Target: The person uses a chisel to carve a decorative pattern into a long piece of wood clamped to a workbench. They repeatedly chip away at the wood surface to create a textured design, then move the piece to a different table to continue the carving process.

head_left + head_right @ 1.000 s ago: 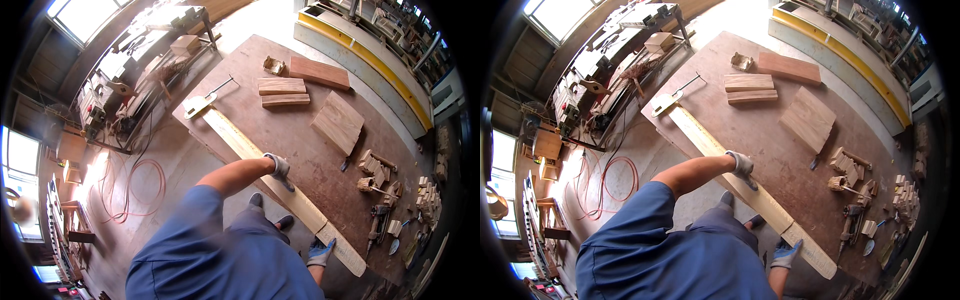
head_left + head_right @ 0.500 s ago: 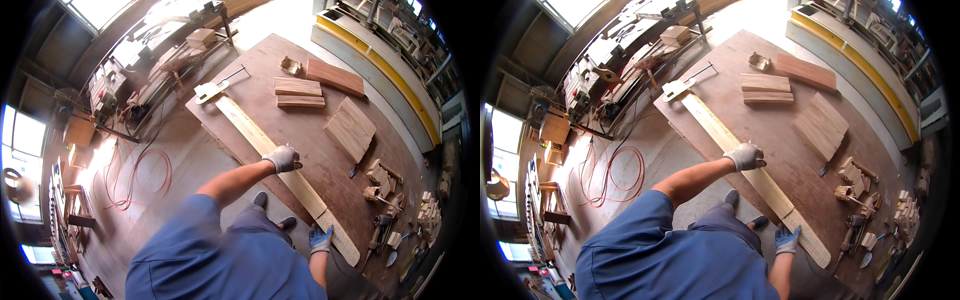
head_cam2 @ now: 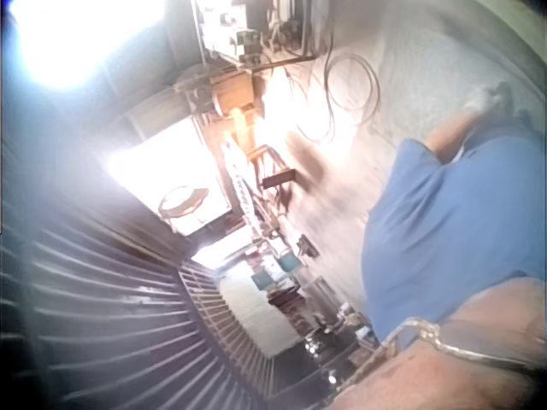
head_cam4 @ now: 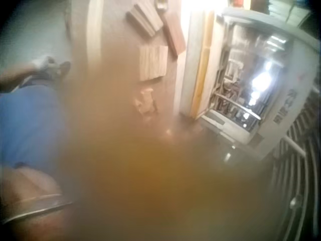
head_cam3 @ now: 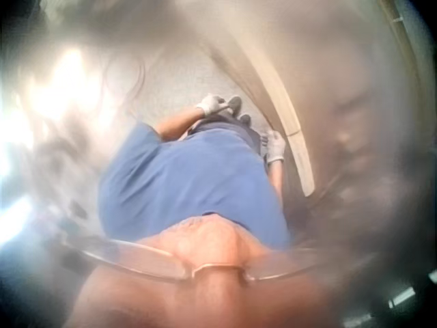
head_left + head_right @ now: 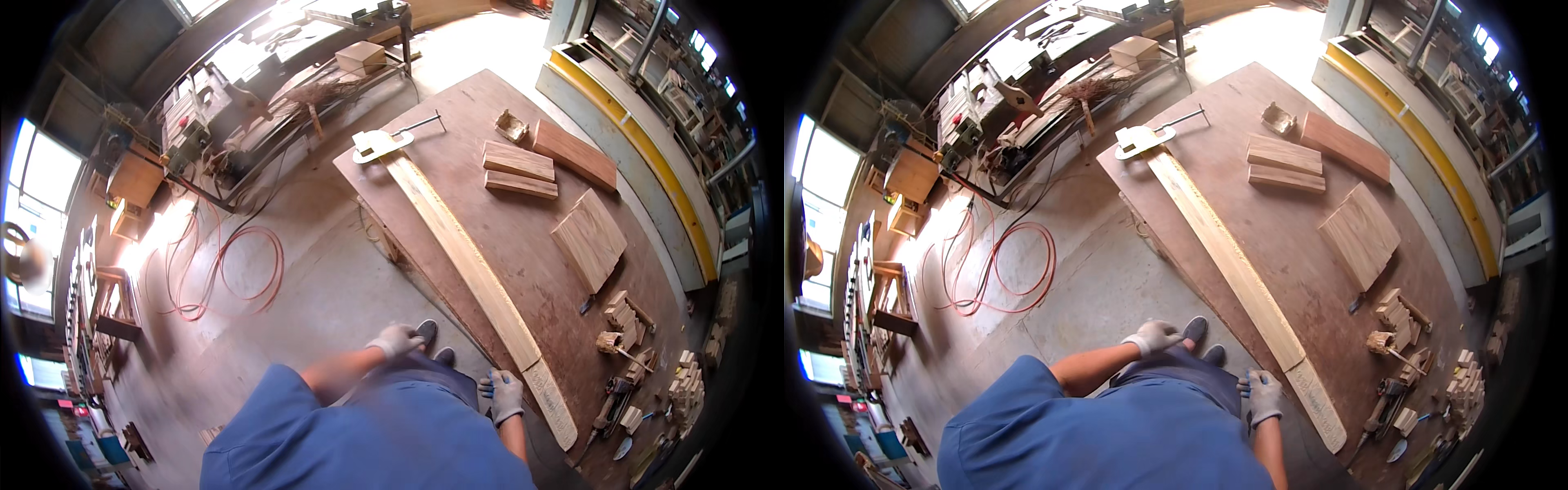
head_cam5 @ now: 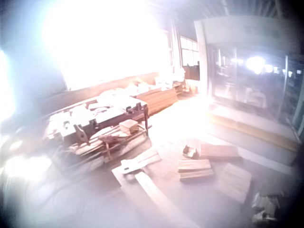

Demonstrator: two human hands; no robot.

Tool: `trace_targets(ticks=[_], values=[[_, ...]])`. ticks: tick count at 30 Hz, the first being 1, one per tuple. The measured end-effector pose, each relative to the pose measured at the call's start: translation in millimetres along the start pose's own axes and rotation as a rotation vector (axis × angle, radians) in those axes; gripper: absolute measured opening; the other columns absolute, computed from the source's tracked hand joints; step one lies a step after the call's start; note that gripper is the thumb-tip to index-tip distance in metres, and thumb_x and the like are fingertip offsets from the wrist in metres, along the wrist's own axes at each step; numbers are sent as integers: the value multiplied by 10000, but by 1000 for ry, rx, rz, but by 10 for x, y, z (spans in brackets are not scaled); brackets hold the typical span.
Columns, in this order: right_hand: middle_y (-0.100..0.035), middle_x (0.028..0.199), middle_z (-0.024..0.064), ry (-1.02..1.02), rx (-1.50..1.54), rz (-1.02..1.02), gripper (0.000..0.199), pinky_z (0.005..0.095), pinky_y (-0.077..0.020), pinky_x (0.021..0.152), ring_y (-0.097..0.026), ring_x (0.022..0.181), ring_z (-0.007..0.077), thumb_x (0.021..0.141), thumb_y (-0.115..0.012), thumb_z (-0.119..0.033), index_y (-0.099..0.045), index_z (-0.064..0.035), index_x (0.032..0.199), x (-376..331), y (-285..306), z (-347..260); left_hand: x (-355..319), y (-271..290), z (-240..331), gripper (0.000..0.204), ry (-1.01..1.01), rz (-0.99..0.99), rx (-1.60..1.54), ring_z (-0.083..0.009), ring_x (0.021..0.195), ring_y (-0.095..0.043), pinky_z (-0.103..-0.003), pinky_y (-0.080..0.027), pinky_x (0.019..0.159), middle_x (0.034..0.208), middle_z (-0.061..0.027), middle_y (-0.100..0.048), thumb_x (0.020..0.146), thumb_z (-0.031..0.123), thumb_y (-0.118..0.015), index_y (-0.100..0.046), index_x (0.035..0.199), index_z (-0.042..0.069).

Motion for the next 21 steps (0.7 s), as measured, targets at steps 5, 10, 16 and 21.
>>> trace_targets(ticks=[5, 10, 16, 21], values=[[-746, 814, 107, 397, -454, -88, 253, 331, -577, 697, -719, 729, 182, 939, -716, -271, -726, -19, 967, 410, -402, -340, -402, -641, -2453, 280, 118, -278, 611, -206, 885, -659, -376, -555, 736, 924, -1, -643, 1044, 222, -475, -582, 1302, 205], [-760, 869, 144, 445, -589, 37, 318, 373, -575, 794, -743, 824, 234, 891, -753, -329, -754, -36, 1016, 496, -499, -872, -1280, -526, -2384, 243, 478, -209, 158, -191, 975, -696, -342, -562, 787, 1015, -26, -712, 1040, 286, -487, -659, 1188, 200], [-745, 1039, 196, 610, -770, 111, 352, 427, -553, 884, -718, 971, 318, 887, -750, -317, -733, -26, 1085, 452, -975, -1162, -1392, -1473, -3308, 476, 456, -57, -4, -355, 1163, -666, -450, -523, 983, 1217, -173, -724, 1044, 453, -459, -734, 1210, 103], [-622, 1329, 256, 679, -905, 234, 570, 462, -456, 1071, -581, 1250, 396, 864, -755, -352, -625, -19, 1309, 616, -1459, -1285, -1082, -1342, -4365, 512, 722, -84, -311, -388, 1224, -634, -444, -520, 991, 1273, -215, -687, 1035, 470, -445, -713, 1254, 92]])
Point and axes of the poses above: each hand's wrist, its own x-axis towards the middle knuckle, its own y-axis out of the back of the hand, z = x × y, the point moved 5 cm from there along x, towards the middle knuckle
